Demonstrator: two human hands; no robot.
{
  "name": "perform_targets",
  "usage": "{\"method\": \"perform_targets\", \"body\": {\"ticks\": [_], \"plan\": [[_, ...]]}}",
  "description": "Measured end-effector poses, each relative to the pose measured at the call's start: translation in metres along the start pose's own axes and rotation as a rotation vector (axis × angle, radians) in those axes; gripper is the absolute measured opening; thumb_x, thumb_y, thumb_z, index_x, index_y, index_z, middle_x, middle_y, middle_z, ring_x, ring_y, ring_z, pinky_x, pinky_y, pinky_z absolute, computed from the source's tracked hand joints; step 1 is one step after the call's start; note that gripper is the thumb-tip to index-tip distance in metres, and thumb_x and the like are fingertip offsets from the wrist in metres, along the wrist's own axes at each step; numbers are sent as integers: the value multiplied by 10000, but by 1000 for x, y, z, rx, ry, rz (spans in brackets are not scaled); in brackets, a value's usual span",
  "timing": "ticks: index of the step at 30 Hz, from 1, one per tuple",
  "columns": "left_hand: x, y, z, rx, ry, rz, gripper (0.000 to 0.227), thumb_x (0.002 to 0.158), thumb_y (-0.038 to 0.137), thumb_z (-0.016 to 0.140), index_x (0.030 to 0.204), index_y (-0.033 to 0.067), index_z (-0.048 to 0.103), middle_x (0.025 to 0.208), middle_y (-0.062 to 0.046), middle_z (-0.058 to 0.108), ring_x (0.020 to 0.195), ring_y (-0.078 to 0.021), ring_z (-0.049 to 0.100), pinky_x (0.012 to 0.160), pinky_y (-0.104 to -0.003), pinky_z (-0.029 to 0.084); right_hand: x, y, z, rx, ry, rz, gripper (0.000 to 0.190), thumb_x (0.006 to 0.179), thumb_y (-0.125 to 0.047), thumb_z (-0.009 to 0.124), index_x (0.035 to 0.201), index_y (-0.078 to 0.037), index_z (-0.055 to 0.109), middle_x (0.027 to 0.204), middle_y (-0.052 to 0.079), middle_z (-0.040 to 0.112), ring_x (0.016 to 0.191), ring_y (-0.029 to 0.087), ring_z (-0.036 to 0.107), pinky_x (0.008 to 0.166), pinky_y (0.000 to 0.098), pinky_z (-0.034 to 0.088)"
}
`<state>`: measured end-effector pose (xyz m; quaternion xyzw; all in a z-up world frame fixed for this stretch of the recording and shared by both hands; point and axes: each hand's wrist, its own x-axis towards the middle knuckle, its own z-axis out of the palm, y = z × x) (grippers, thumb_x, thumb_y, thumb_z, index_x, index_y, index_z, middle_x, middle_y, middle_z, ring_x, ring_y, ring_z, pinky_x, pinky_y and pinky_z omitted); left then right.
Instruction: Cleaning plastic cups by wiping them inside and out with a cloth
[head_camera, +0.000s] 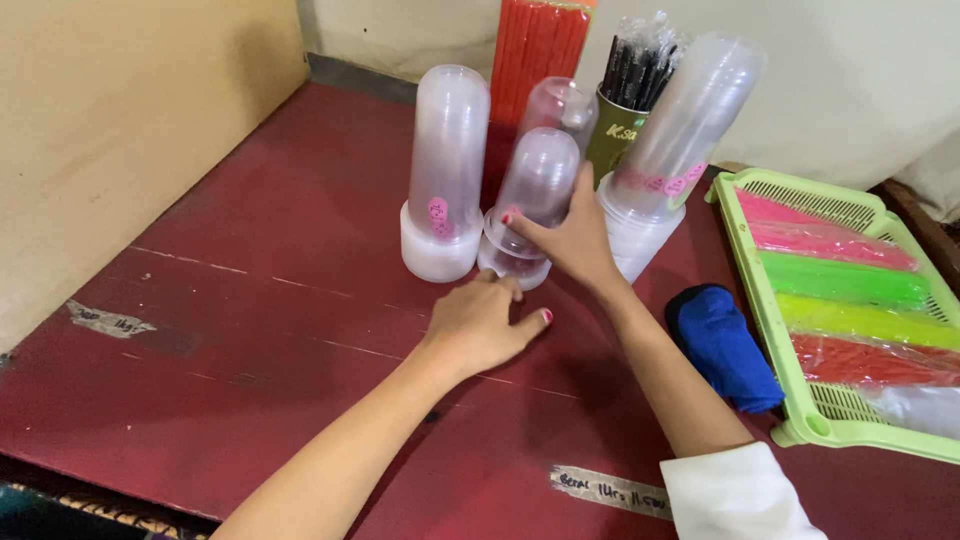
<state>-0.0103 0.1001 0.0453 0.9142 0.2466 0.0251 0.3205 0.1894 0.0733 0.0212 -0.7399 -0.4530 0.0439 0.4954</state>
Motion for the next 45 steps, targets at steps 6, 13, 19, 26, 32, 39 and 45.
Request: {"method": "perform_targets", "body": {"ticks": [6,13,19,26,32,39,45], "plan": [[2,-8,1,11,69,-69,653,906,502,613,1295,-21,576,1342,-271,553,1096,-502,674,872,-599,563,-30,-3,-12,113,-68,-36,981,782,-289,904,1471,-125,225,1372,291,574,1276,534,556,1112,617,448],[15,-14,24,-92,207,-22,1057,702,436,888,1446,-19,291,1335,-281,460,1106,-555,642,891,-656,543,-54,25,-19,364,-137,-120,903,848,-102,843,1481,-144,201,1263,174,545,1203,324,580,1086,480,461],[21,-12,29,-258,275,59,1146,698,326,928,1553,43,219,1387,-229,484,1369,-455,469,1079,-615,435,-58,25,-27,335,-88,-157,881,818,-90,857,1464,-133,259,1332,194,535,1220,351,610,1052,480,509],[41,-40,33,-413,151,206,1347,677,248,900,1632,197,-49,1534,-244,481,1403,-494,445,1178,-603,360,-54,45,-41,407,-185,-175,1020,822,-63,853,1573,-157,170,1404,136,479,1283,280,536,1090,430,474],[42,-45,31,-398,93,221,1381,638,325,924,1636,191,-20,1546,-235,475,1421,-477,427,1202,-587,334,-64,43,-34,377,-211,-155,1012,803,-95,867,1562,-182,204,1414,97,494,1269,238,537,1082,426,483],[48,-49,34,-414,92,348,1529,506,466,999,1638,118,31,1607,-289,331,1484,-460,327,1238,-539,258,-65,76,-25,377,-209,-174,948,792,-95,857,1513,-169,246,1353,69,503,1218,199,526,1046,421,508],[55,-53,39,-378,67,391,1395,528,525,977,1602,69,213,1538,-264,418,1475,-420,356,1243,-525,259,-68,73,-26,312,-198,-186,951,771,-92,866,1496,-148,252,1322,89,514,1171,203,542,993,458,537]]}}
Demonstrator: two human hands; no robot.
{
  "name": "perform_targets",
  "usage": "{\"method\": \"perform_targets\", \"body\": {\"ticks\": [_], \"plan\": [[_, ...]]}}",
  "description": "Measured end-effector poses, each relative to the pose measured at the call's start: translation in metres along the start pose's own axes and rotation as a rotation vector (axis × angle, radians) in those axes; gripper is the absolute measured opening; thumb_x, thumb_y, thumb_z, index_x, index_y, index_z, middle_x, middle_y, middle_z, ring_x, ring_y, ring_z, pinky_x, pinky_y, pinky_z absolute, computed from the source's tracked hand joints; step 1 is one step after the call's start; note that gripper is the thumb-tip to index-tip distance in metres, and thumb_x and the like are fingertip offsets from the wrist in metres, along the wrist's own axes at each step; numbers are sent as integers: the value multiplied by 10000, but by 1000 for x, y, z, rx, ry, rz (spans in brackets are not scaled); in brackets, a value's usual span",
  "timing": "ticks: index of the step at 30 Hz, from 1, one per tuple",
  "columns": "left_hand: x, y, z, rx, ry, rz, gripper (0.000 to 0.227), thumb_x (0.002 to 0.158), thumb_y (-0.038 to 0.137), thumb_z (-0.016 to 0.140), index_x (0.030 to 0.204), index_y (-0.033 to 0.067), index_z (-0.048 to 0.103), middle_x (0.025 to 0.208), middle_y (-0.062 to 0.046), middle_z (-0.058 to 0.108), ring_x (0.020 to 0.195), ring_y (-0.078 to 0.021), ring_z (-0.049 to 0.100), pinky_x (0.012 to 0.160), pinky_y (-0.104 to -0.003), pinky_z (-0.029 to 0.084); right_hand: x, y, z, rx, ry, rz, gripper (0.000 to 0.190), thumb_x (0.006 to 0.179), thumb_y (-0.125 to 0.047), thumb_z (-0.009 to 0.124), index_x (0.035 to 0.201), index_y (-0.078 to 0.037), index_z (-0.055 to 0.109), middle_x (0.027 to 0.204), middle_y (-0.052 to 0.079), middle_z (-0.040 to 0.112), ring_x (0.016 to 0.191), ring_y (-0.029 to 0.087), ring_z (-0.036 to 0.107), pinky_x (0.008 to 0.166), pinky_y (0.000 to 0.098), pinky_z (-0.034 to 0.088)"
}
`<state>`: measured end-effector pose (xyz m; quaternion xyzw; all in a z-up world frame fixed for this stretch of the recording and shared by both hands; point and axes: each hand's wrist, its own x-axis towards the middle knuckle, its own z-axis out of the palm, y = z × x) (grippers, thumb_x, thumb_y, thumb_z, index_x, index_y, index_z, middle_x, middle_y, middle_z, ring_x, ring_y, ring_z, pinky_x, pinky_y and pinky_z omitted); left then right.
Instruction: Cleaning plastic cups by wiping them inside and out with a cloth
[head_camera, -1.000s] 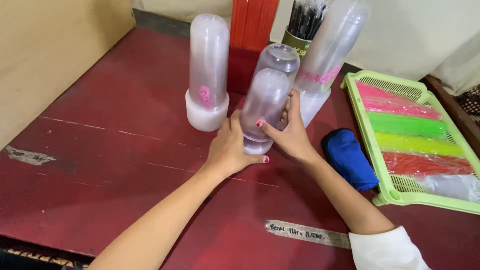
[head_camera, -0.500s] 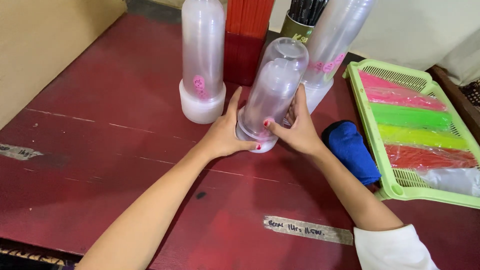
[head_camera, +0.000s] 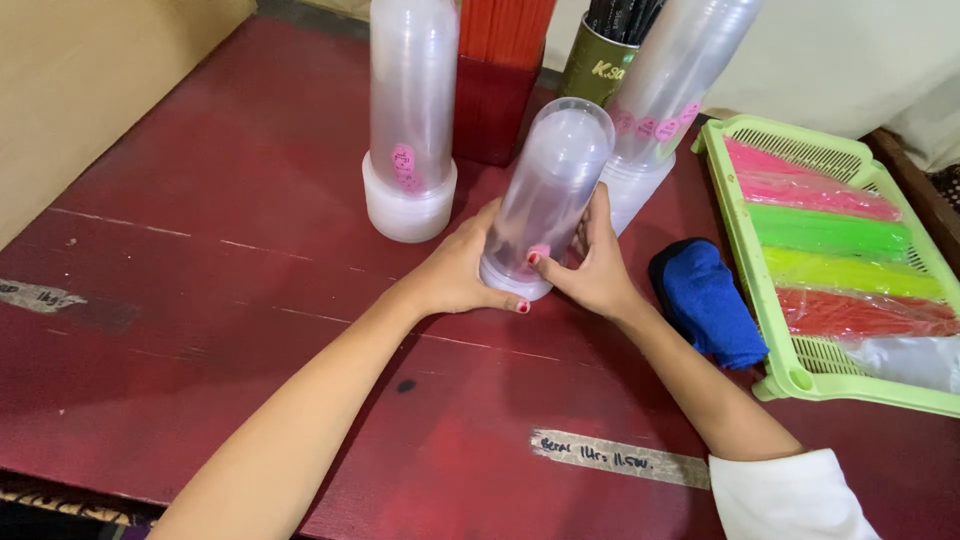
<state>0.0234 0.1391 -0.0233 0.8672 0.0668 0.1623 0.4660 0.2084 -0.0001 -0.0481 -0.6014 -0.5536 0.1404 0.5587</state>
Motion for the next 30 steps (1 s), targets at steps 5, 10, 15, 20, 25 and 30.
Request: {"method": "perform_targets", "body": {"ticks": [5,10,15,20,25,30], "plan": [[-1,4,-3,2,-4,10,1309,581,471,966,1579,52,231,1497,-288,431,1444,-437,391,1225,-534,301,-3,8,4,22,22,-9,913,766,-107,874,1461,-141,283,1285,91,513,1175,216,524,1000,482,521],[-1,3,-4,-1,-17,-67,1067,713,436,890,1553,74,340,1454,-280,485,1418,-420,444,1201,-529,344,-7,9,5,-1,51,11,866,763,-119,871,1418,-134,305,1258,107,564,1134,225,574,993,471,525],[6,-16,2,104,81,-59,943,709,415,906,1457,18,491,1496,-248,466,1399,-414,472,1165,-506,394,-6,18,-7,-143,24,5,981,684,-222,927,1408,-102,276,1241,243,621,1116,387,649,956,573,539],[1,-2,-5,189,56,-88,941,716,451,892,1451,8,504,1509,-206,476,1399,-399,472,1155,-523,399,-3,-6,0,-245,-12,24,966,718,-272,907,1400,-62,255,1285,284,627,1174,495,623,966,630,521],[-2,-2,-3,262,30,-110,937,737,513,866,1448,18,507,1480,-198,517,1399,-390,469,1143,-559,389,-3,-30,5,-375,-95,-19,934,821,-252,843,1435,27,198,1370,365,536,1263,577,526,1008,692,462],[-2,-12,-1,297,6,-180,998,755,633,799,1502,67,454,1501,-203,517,1465,-356,412,1168,-558,330,-5,-23,-1,-332,-148,-108,920,879,-239,816,1501,22,191,1454,327,481,1360,517,470,1106,635,392]]}}
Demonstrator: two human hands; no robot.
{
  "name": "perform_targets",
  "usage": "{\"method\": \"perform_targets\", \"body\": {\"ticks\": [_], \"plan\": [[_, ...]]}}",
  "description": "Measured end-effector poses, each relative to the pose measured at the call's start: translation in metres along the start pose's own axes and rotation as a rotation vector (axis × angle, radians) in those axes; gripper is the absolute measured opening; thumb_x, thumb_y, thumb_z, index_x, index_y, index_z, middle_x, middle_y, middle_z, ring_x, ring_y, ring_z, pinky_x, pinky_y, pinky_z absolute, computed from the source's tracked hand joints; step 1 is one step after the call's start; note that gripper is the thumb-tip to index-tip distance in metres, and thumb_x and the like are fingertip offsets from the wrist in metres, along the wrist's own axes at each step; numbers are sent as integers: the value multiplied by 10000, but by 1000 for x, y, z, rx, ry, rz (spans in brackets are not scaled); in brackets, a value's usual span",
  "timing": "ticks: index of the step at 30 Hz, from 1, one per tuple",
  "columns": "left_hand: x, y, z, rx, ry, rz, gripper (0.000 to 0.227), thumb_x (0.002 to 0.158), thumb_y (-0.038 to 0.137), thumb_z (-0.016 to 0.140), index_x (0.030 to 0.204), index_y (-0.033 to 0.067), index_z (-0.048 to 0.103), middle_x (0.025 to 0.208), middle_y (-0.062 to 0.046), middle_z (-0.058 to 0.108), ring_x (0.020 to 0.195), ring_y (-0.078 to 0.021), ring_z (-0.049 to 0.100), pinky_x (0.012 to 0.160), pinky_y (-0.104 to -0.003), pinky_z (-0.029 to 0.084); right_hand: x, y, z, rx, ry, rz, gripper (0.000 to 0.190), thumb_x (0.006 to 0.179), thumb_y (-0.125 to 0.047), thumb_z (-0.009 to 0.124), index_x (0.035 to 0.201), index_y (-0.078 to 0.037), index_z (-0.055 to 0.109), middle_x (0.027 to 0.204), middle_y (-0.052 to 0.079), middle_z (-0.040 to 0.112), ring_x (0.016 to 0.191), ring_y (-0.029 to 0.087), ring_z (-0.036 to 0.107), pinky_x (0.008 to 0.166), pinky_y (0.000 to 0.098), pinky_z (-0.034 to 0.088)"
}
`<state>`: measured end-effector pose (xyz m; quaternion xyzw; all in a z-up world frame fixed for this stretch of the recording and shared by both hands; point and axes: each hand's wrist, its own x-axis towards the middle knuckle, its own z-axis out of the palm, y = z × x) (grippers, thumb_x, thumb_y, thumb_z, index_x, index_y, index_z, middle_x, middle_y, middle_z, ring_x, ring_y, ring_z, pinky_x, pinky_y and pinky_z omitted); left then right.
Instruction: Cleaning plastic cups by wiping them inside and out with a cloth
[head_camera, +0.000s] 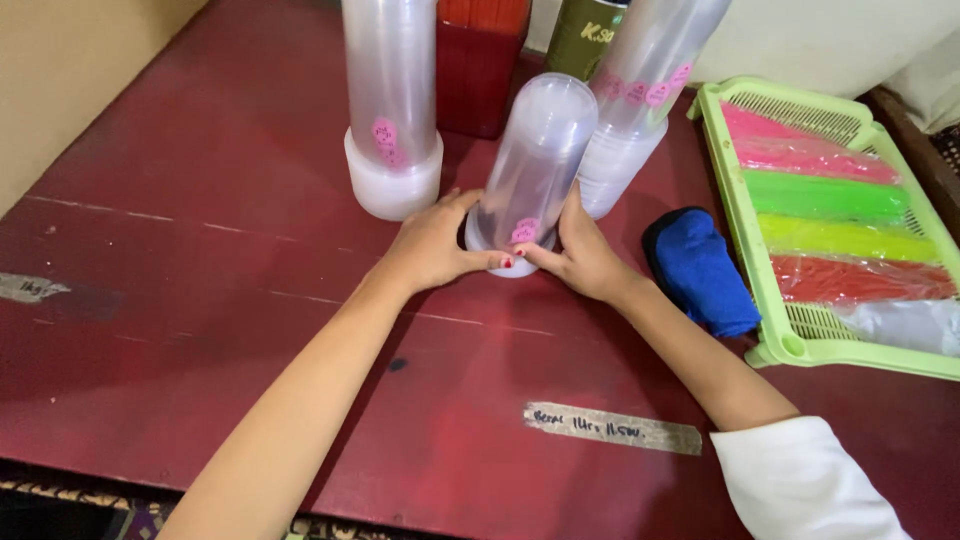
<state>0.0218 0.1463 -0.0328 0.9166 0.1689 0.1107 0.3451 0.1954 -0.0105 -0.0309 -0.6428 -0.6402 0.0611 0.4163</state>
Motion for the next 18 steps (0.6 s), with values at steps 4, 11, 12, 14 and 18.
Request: {"method": "perform_targets", "body": {"ticks": [4,11,12,14,18], "plan": [[-6,-2,5,-33,45,59,945,777,633,778,1488,89,474,1475,-197,549,1474,-350,405,1170,-550,309,-10,11,8,4,3,-15,929,928,-280,780,1536,44,156,1493,338,430,1395,526,425,1142,645,349],[-2,-4,12,-130,167,148,883,787,494,807,1474,38,490,1443,-221,573,1416,-374,470,1146,-568,359,-25,60,15,-66,3,67,774,924,-275,767,1474,49,328,1408,324,496,1350,495,471,1142,616,364],[0,-5,12,-281,218,154,869,759,390,859,1462,22,504,1433,-241,574,1396,-400,484,1152,-557,380,-27,77,16,-104,-9,117,635,949,-275,735,1406,59,449,1337,317,557,1296,491,524,1119,611,404],[10,-8,25,-330,280,190,918,717,419,890,1479,84,502,1447,-193,566,1396,-368,490,1153,-522,399,-44,136,22,18,-10,163,585,964,-281,712,1404,30,484,1378,286,548,1353,433,490,1162,583,355],[-10,21,27,-541,322,162,948,704,364,921,1520,169,480,1506,-145,511,1414,-341,470,1156,-473,425,-61,148,37,1102,144,466,377,963,-416,548,1153,-92,516,1239,131,574,1198,278,561,1157,495,396]]}}
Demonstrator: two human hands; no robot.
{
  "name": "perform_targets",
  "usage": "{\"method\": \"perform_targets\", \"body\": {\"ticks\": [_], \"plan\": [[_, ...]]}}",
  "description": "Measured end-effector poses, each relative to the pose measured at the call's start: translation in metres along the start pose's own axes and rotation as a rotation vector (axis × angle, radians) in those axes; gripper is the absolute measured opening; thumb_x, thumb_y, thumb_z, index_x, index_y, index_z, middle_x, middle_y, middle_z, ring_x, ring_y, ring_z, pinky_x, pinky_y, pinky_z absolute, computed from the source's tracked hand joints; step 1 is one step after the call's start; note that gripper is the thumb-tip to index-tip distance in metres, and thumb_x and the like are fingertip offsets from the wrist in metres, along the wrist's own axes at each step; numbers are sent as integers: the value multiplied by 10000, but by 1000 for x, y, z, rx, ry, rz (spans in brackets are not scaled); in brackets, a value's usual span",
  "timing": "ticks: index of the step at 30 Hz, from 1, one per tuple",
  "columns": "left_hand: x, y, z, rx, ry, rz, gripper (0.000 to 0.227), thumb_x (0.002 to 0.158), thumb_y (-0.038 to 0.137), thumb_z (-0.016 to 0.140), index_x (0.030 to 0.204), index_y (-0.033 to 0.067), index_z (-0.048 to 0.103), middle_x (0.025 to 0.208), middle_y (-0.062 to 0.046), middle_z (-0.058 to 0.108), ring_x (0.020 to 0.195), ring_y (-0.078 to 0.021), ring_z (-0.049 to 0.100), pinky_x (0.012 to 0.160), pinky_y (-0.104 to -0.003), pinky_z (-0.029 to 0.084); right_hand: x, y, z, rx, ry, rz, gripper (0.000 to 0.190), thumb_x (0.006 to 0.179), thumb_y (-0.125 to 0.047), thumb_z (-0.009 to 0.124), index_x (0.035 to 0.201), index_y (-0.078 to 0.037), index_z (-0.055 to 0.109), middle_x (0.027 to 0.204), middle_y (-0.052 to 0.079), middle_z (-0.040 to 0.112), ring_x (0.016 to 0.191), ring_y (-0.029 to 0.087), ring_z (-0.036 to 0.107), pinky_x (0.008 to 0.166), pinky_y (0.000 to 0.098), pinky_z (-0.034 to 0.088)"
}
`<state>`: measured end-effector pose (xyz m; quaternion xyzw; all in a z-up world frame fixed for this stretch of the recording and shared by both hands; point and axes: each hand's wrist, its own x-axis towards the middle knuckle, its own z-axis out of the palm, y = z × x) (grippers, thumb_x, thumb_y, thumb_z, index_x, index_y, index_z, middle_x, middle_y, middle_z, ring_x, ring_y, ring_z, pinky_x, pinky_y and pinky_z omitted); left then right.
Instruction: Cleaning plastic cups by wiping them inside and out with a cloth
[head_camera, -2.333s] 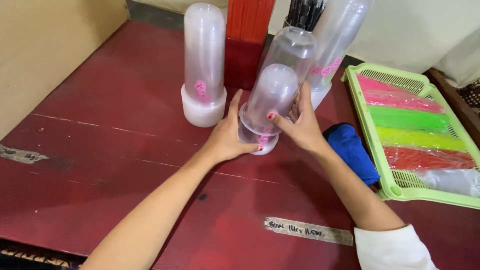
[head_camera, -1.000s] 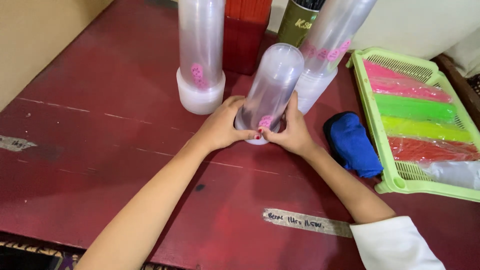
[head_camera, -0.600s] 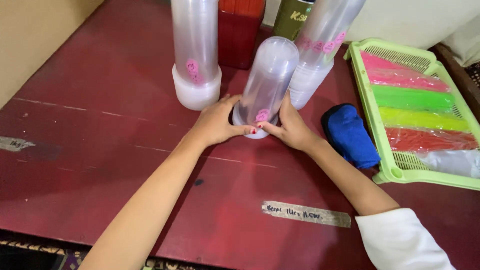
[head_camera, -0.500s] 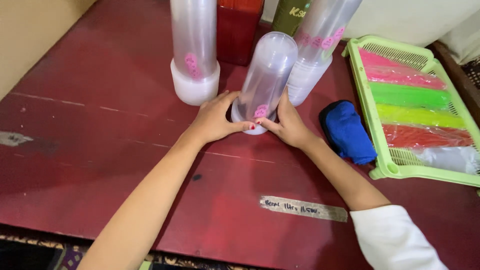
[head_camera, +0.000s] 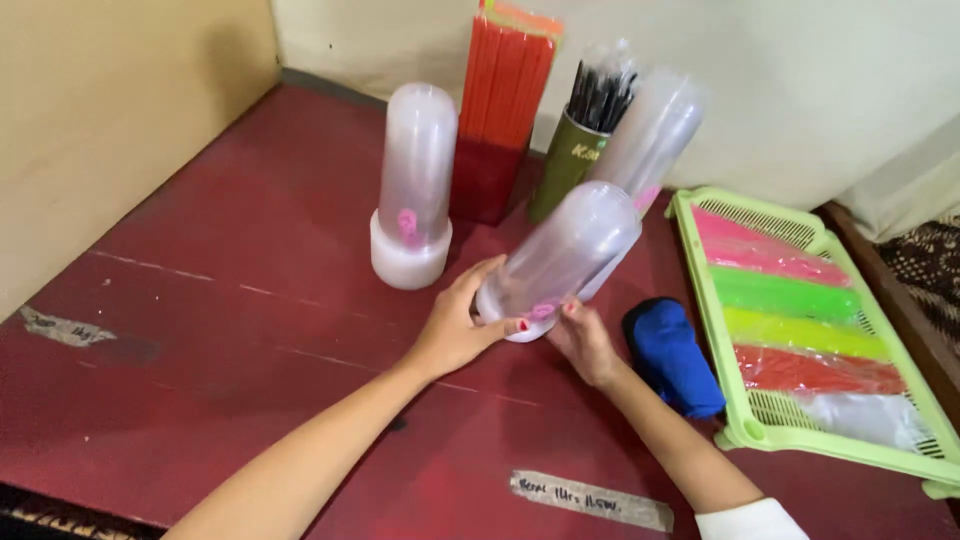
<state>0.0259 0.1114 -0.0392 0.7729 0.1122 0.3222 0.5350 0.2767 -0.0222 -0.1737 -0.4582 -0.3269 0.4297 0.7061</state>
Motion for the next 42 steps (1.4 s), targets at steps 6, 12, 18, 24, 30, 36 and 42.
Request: {"method": "perform_targets", "body": {"ticks": [6,12,18,24,30,36,42], "plan": [[1,-6,8,-416,-137,-146,887,780,131,860,1547,207,422,1651,-60,286,1346,-474,492,1020,-496,572,-7,-48,82,-6,504,167,402,913,-278,567,1260,-81,608,1046,133,688,1017,288,697,996,532,546],[13,-25,9,-455,76,-734,626,1016,615,408,1374,128,571,1160,-174,642,872,-343,730,722,-436,660,-23,-32,96,-219,446,90,372,929,-287,639,1207,-43,681,991,103,677,981,244,670,898,461,567],[15,-68,29,-338,71,-612,496,1030,506,473,1205,86,671,980,-165,698,827,-316,717,616,-437,627,-35,-70,153,-273,510,131,438,1027,-355,545,1216,13,691,978,116,640,1005,243,621,907,492,557],[12,-105,39,-390,58,-694,479,1032,401,451,1231,11,648,951,-170,676,747,-300,702,521,-437,589,-18,-54,144,-205,517,260,448,984,-356,561,1245,-9,673,966,134,682,997,317,687,862,594,562],[16,-135,42,-458,97,-667,362,1049,378,465,1194,107,655,953,-67,663,892,-240,705,525,-417,588,-19,-76,160,-233,482,272,437,907,-242,650,1246,34,672,992,158,685,1016,368,691,820,573,585],[18,-86,30,-450,109,-651,364,1044,311,483,1294,95,636,994,-90,671,908,-259,691,512,-479,576,-20,-80,169,-247,487,295,462,927,-257,638,1294,20,669,1072,181,714,1070,363,695,855,565,586],[2,25,8,-488,42,-806,762,934,763,381,1269,116,604,1053,-83,704,851,-237,696,676,-397,643,-20,-40,126,3,546,201,335,983,-258,596,1219,-29,662,968,111,680,966,266,677,879,540,584]]}}
